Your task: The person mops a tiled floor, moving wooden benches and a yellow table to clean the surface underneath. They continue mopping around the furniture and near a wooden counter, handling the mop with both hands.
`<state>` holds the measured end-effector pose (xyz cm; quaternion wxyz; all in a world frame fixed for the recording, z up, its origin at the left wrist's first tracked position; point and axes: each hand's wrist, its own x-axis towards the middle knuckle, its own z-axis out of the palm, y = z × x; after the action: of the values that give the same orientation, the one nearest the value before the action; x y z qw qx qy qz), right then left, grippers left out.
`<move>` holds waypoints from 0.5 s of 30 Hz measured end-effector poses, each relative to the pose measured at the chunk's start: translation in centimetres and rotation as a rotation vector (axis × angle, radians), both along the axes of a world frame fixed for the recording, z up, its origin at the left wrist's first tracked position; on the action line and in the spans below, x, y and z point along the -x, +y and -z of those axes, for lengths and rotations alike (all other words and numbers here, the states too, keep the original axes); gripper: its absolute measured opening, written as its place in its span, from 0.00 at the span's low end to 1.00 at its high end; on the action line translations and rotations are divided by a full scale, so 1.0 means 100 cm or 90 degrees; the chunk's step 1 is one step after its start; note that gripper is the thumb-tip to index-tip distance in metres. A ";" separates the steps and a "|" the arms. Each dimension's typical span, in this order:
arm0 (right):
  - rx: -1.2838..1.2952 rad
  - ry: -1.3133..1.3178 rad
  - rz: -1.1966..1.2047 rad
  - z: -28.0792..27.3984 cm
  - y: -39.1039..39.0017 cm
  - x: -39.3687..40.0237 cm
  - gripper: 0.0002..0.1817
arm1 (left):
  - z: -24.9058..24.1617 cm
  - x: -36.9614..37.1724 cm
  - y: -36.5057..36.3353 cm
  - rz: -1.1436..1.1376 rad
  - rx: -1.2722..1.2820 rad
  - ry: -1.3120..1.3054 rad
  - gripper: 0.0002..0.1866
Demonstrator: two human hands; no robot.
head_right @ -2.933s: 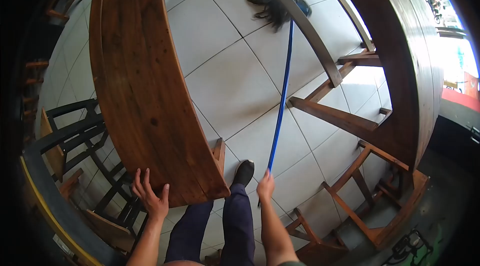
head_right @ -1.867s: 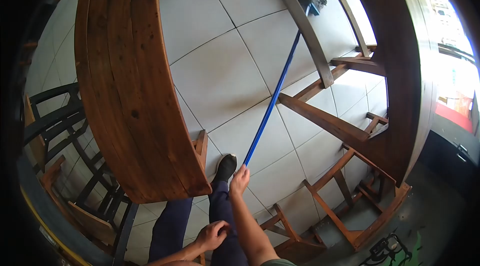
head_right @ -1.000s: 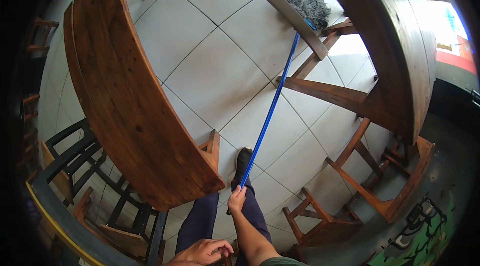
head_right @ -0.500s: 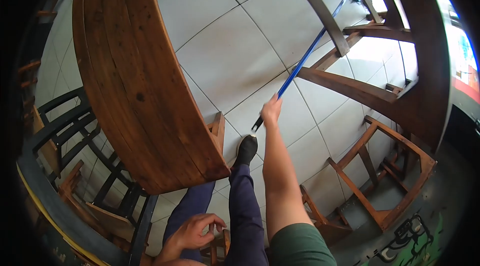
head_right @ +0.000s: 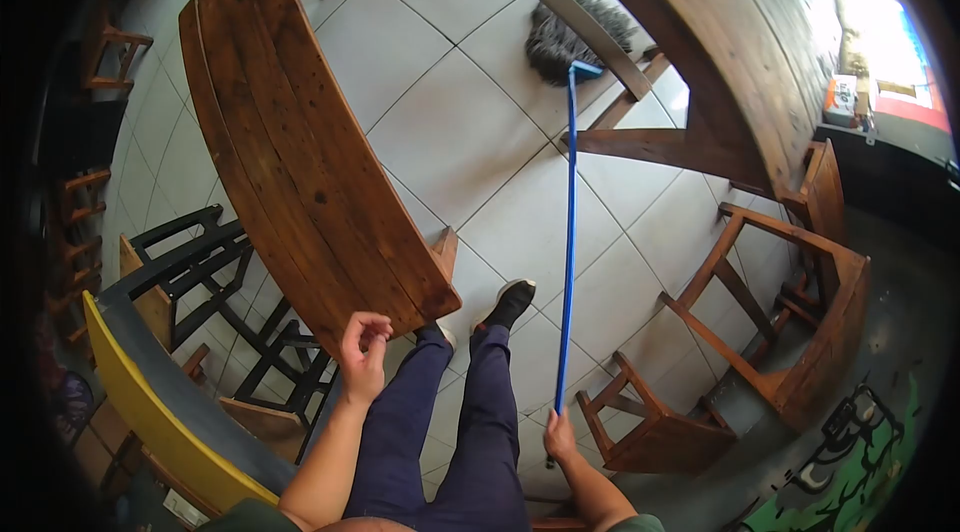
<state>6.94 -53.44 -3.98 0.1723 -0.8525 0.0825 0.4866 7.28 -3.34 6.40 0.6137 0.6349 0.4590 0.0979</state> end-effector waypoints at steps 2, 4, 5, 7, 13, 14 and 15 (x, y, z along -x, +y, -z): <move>0.078 -0.005 -0.081 -0.113 0.013 -0.024 0.15 | 0.001 0.002 0.004 0.002 -0.018 0.005 0.10; 0.227 0.078 -0.119 -0.177 -0.017 -0.024 0.16 | 0.001 0.009 0.004 0.019 -0.002 0.082 0.09; 0.276 0.091 -0.148 -0.200 -0.034 -0.025 0.17 | 0.002 0.011 0.008 0.072 -0.174 0.090 0.08; 0.340 0.118 -0.221 -0.240 -0.066 -0.031 0.19 | 0.024 0.028 0.021 0.053 -0.465 0.185 0.15; 0.426 0.085 -0.196 -0.344 -0.157 -0.013 0.23 | 0.125 0.106 0.059 -0.330 -0.112 0.553 0.53; 0.419 0.108 -0.160 -0.359 -0.185 0.018 0.28 | 0.130 0.109 0.060 -0.361 0.106 0.492 0.58; 0.500 -0.047 -0.239 -0.372 -0.207 0.080 0.25 | 0.132 0.118 0.061 -0.363 0.098 0.505 0.58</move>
<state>-1.01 -74.10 33.26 -0.2539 -0.8703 0.0985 0.4104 -4.57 2.79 -6.81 0.3858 0.4251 0.8185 -0.0215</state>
